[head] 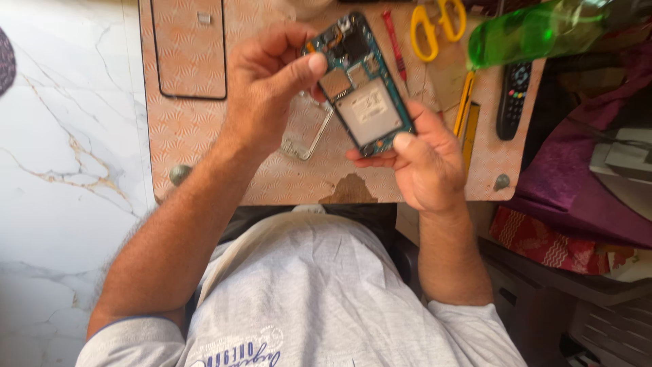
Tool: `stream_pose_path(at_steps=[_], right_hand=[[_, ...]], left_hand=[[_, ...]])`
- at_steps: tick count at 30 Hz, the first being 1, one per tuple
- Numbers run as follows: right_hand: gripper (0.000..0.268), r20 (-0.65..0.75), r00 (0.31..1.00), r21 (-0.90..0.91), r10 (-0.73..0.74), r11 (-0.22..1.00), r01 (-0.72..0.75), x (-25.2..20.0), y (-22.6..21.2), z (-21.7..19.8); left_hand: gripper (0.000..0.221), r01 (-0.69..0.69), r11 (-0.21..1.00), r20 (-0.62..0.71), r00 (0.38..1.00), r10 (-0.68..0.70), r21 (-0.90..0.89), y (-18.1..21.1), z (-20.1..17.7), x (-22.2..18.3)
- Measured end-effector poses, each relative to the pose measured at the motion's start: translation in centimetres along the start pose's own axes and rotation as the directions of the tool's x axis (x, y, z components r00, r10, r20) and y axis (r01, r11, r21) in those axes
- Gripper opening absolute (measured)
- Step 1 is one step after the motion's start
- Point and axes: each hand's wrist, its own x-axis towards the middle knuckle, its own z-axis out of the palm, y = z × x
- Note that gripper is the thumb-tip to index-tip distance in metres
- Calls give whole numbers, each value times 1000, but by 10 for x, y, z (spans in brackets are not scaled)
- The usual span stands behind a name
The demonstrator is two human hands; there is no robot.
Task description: The person cleans the internal components of a disassembled mobile phone by hand using a brush and liquid from a spray bottle, then fits the motherboard and screen into the phone's frame.
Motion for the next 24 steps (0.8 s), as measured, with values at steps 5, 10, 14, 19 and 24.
stream_pose_path(at_steps=[5, 10, 14, 19, 24], right_hand=[[38, -121, 988, -89, -92, 993, 82, -5, 7, -12], [32, -121, 979, -206, -163, 969, 136, -6, 4, -14], [29, -122, 965, -362, -233, 915, 175, -5, 0, -6], [25, -116, 952, -564, -285, 808, 173, -3, -5, 0], [22, -124, 947, -607, -297, 777, 165, -3, -6, 3]], left_hand=[[31, 24, 1000, 34, 999, -25, 15, 0, 2, -1], [30, 51, 999, 52, 997, -51, 4, -3, 2, 0], [28, 65, 998, 90, 994, -66, 8, -2, 4, -1], [28, 72, 997, 100, 992, -74, 25, -2, 7, -3], [27, 71, 997, 102, 992, -74, 34, -3, 7, -2]])
